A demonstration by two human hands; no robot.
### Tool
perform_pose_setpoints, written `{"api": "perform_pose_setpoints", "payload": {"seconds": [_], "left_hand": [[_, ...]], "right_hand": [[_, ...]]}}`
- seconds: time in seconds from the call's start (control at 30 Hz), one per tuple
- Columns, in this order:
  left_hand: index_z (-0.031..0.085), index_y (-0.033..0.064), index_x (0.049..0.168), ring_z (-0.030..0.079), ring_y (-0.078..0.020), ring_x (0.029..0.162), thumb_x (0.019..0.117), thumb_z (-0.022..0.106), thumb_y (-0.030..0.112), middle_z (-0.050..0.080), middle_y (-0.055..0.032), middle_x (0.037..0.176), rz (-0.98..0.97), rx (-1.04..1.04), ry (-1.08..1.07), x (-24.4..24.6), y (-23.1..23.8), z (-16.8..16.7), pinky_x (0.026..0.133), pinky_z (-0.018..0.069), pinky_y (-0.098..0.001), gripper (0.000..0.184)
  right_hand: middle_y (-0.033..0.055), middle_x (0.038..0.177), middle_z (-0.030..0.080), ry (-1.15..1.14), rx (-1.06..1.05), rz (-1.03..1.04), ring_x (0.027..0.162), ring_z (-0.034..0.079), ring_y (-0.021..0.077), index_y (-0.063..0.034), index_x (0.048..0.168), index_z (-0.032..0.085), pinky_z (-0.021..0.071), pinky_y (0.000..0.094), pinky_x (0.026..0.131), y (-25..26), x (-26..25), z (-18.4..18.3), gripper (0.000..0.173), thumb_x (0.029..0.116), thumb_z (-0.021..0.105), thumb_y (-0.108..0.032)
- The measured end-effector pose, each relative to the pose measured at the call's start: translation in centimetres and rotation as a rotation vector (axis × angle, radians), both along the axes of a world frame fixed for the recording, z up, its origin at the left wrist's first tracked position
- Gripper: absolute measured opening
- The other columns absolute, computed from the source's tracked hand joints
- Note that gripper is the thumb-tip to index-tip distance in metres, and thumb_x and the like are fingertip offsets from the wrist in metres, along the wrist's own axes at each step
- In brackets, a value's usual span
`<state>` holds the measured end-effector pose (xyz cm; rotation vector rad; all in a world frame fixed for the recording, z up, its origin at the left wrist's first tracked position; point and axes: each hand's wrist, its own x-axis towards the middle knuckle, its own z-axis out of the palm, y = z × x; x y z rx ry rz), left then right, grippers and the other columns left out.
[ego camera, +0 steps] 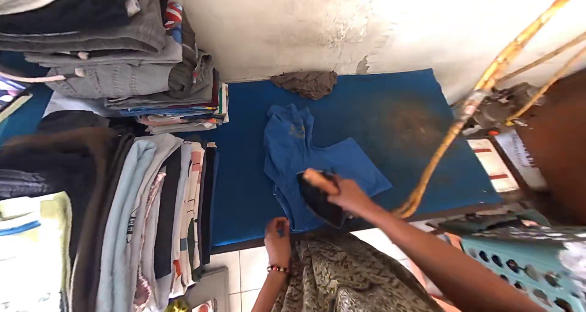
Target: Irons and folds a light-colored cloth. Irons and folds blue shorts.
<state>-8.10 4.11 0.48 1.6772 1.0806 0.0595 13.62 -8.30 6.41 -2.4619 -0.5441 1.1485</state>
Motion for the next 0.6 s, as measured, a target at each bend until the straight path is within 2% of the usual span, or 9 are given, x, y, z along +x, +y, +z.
{"api": "perform_pose_setpoints", "payload": {"seconds": [0.1, 0.17, 0.23, 0.33, 0.4, 0.47, 0.53, 0.57, 0.6], "left_hand": [[0.057, -0.0121, 0.13, 0.06, -0.0398, 0.121, 0.1037, 0.056, 0.01, 0.061, -0.0305, 0.13, 0.108, 0.204, -0.113, 1.8, 1.2, 1.1, 0.105, 0.048, -0.0501, 0.034], [0.057, -0.0117, 0.131, 0.058, -0.0419, 0.124, 0.1031, 0.058, 0.012, 0.06, -0.0307, 0.131, 0.098, 0.299, -0.149, 3.5, 2.6, 1.7, 0.106, 0.047, -0.0515, 0.037], [0.056, -0.0113, 0.133, 0.056, -0.0435, 0.126, 0.1019, 0.061, 0.014, 0.058, -0.0314, 0.133, 0.072, 0.326, -0.113, 4.8, 3.4, 1.9, 0.109, 0.0448, -0.0522, 0.04], [0.051, -0.0094, 0.139, 0.051, -0.0451, 0.131, 0.0982, 0.069, 0.018, 0.053, -0.0319, 0.141, 0.045, 0.326, 0.032, 7.0, 3.9, 1.0, 0.112, 0.0402, -0.054, 0.052], [0.052, -0.0073, 0.141, 0.047, -0.0472, 0.137, 0.0959, 0.071, 0.019, 0.049, -0.0302, 0.147, 0.024, 0.427, 0.09, 8.4, 3.3, 0.5, 0.112, 0.0373, -0.0601, 0.055], [0.056, -0.0051, 0.139, 0.046, -0.0481, 0.138, 0.0969, 0.066, 0.018, 0.049, -0.0284, 0.15, -0.088, 0.564, 0.076, 10.0, 2.0, 0.4, 0.11, 0.0369, -0.0633, 0.049], [0.059, -0.0024, 0.139, 0.046, -0.045, 0.14, 0.1006, 0.06, 0.02, 0.049, -0.0257, 0.151, -0.279, 0.59, 0.07, 12.6, 0.3, 0.5, 0.114, 0.0364, -0.0601, 0.044], [0.059, -0.0011, 0.14, 0.046, -0.043, 0.142, 0.1023, 0.058, 0.021, 0.05, -0.0237, 0.151, -0.386, 0.584, 0.074, 14.1, -0.7, 0.4, 0.116, 0.0359, -0.0582, 0.043], [0.058, -0.0002, 0.141, 0.045, -0.0413, 0.143, 0.1036, 0.056, 0.021, 0.05, -0.022, 0.152, -0.489, 0.576, 0.071, 15.7, -1.7, 0.0, 0.117, 0.0346, -0.0574, 0.044]], "right_hand": [[0.0264, 0.117, 0.066, 0.019, -0.056, 0.229, 0.111, 0.064, 0.0456, -0.0054, 0.141, 0.054, 0.0501, 0.0652, 0.092, 0.9, -2.9, 0.7, 0.06, 0.0906, 0.075, -0.031], [0.0257, 0.117, 0.066, 0.001, -0.058, 0.212, 0.111, 0.065, 0.0442, -0.0053, 0.141, 0.054, 0.0508, 0.0637, 0.092, -0.8, -1.5, 1.3, 0.059, 0.0909, 0.075, -0.03], [0.0271, 0.12, 0.066, -0.018, -0.051, 0.09, 0.111, 0.065, 0.0435, -0.0037, 0.142, 0.054, 0.0507, 0.0627, 0.094, -3.5, 1.3, 1.4, 0.06, 0.091, 0.076, -0.027], [0.0285, 0.119, 0.064, -0.036, -0.033, -0.145, 0.1, 0.068, 0.0405, -0.0004, 0.141, 0.053, 0.055, 0.0584, 0.088, -7.2, 7.8, 1.1, 0.054, 0.0946, 0.073, -0.02], [0.0256, 0.108, 0.065, -0.049, -0.006, -0.306, 0.084, 0.066, 0.0328, 0.0015, 0.137, 0.054, 0.0552, 0.0506, 0.078, -9.6, 13.0, 0.3, 0.047, 0.0984, 0.069, -0.02], [0.0229, 0.099, 0.064, -0.077, -0.017, -0.43, 0.076, 0.064, 0.0284, 0.0025, 0.135, 0.053, 0.0559, 0.0466, 0.073, -11.8, 18.7, -1.0, 0.046, 0.0993, 0.069, -0.022], [0.0258, 0.101, 0.067, -0.19, -0.093, -0.446, 0.083, 0.069, 0.034, 0.0071, 0.132, 0.055, 0.0581, 0.0525, 0.077, -13.0, 23.7, -1.5, 0.051, 0.098, 0.071, -0.027], [0.0293, 0.106, 0.067, -0.317, -0.147, -0.403, 0.093, 0.069, 0.0402, 0.0096, 0.13, 0.056, 0.0563, 0.0596, 0.082, -12.9, 25.2, -1.2, 0.053, 0.0961, 0.073, -0.027], [0.0365, 0.119, 0.063, -0.479, -0.167, -0.332, 0.11, 0.064, 0.0516, 0.0126, 0.131, 0.055, 0.0491, 0.0713, 0.089, -12.0, 26.0, -0.6, 0.055, 0.0932, 0.076, -0.021]]}}
